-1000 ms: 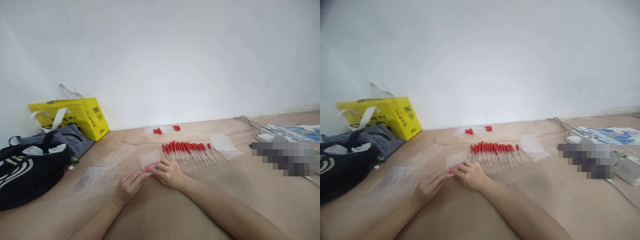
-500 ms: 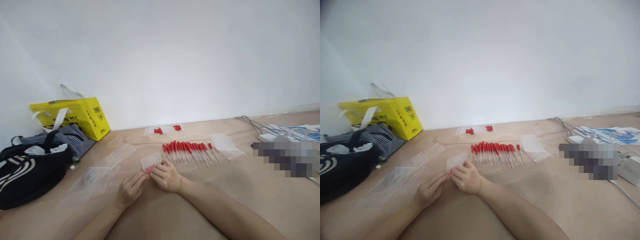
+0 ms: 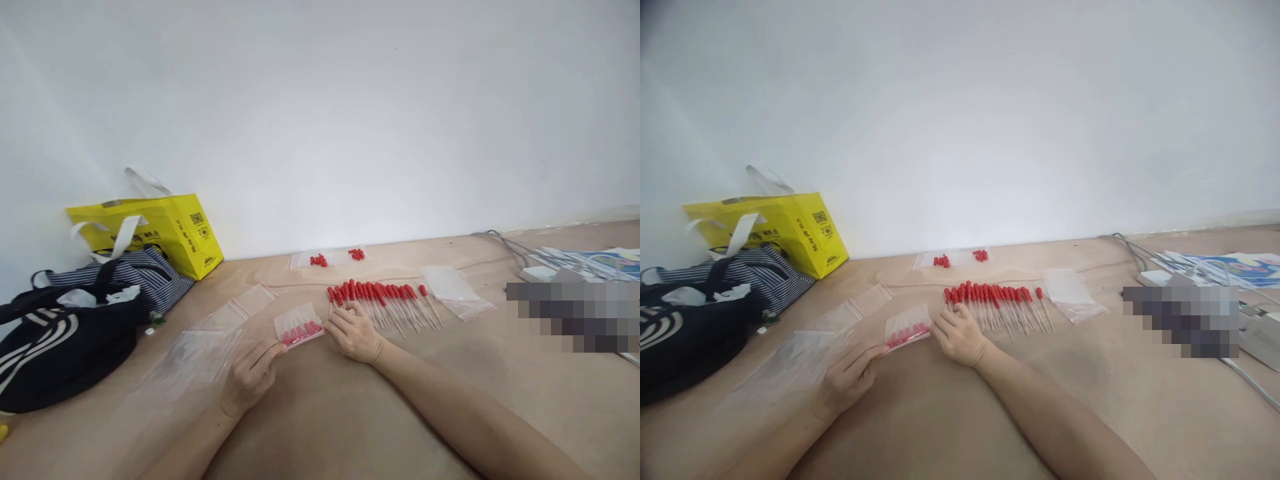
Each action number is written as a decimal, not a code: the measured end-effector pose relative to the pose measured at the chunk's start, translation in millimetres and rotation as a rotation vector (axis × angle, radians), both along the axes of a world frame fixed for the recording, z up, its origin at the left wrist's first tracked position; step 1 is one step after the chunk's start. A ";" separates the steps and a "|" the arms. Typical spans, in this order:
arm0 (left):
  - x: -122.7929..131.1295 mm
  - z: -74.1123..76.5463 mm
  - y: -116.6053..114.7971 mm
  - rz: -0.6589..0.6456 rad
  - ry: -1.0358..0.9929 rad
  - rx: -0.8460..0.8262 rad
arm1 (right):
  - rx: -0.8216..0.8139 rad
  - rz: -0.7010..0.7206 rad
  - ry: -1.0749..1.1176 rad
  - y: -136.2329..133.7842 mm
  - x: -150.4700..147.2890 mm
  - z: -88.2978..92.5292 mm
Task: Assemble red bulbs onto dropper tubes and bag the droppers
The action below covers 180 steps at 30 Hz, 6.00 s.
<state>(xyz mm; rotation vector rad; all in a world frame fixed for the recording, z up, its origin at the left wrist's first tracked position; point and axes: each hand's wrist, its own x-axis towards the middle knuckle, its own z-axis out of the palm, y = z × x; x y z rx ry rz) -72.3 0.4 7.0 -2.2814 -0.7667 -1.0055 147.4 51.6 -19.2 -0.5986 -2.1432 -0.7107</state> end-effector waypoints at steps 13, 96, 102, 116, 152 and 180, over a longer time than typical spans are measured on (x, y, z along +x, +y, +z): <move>-23.7 -7.2 21.8 0.176 -0.039 -0.296 | -0.190 -0.026 0.093 -20.7 41.7 -5.3; 70.2 -2.2 -18.7 -0.052 0.274 -0.670 | -0.909 0.304 -0.009 -56.3 71.2 -1.8; 73.4 -1.0 -20.7 -0.066 0.310 -1.019 | -0.882 0.125 0.097 -54.6 75.9 -2.3; 72.3 -3.7 -20.1 -0.064 0.286 -1.033 | -0.852 0.165 0.095 -53.4 77.3 -3.4; 73.6 -4.2 -22.8 -0.092 0.204 -1.022 | -0.790 0.236 -0.131 -55.5 71.0 8.6; 69.0 -6.4 -23.2 -0.106 0.129 -1.066 | -0.696 0.193 -0.097 -55.0 54.0 0.1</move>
